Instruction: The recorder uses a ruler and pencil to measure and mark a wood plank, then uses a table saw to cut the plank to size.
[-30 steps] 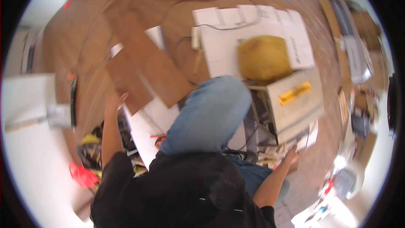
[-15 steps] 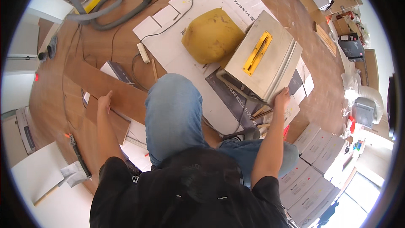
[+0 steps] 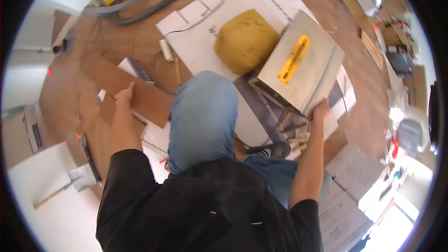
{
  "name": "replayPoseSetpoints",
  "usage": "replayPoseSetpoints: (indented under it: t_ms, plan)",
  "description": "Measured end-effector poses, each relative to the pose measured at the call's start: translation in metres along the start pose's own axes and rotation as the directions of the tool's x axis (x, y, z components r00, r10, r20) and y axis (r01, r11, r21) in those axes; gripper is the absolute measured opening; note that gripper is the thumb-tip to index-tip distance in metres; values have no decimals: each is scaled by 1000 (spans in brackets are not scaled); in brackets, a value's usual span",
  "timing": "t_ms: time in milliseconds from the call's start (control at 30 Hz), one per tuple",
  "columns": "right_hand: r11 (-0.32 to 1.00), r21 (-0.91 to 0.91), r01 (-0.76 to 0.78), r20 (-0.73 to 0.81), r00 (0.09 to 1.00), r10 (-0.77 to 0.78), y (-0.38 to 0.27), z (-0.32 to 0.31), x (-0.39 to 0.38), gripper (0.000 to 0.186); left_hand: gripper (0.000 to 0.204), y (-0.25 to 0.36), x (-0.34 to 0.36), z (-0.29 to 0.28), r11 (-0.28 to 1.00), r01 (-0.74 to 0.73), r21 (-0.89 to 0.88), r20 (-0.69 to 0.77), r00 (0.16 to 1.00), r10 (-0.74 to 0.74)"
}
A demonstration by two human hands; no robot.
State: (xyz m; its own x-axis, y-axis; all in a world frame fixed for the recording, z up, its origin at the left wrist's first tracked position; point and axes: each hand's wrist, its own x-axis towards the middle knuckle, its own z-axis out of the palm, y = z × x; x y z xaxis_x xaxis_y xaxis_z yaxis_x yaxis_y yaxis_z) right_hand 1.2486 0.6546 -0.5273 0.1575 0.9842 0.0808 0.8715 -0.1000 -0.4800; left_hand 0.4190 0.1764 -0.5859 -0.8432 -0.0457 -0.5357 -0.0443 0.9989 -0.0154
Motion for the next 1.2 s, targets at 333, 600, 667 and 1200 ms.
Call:
replayPoseSetpoints:
  t_ms: [333,600,667,1200]
  plan:
    - [955,207,-213,73,977,202,-55,2,-27,66,145,24,-59,-33,909,280,-309,23,958,-287]
    - [969,211,-126,-28,991,134,-45,-10,-36,59,141,28,-100,-45,884,298,-360,-34,943,-332]
    - [963,246,-107,-38,992,120,-50,-2,-41,59,139,17,-91,-51,870,298,-392,-8,945,-327]
    - [965,141,-219,-150,959,240,-65,-30,-85,62,70,6,15,22,178,18,-984,27,998,49]
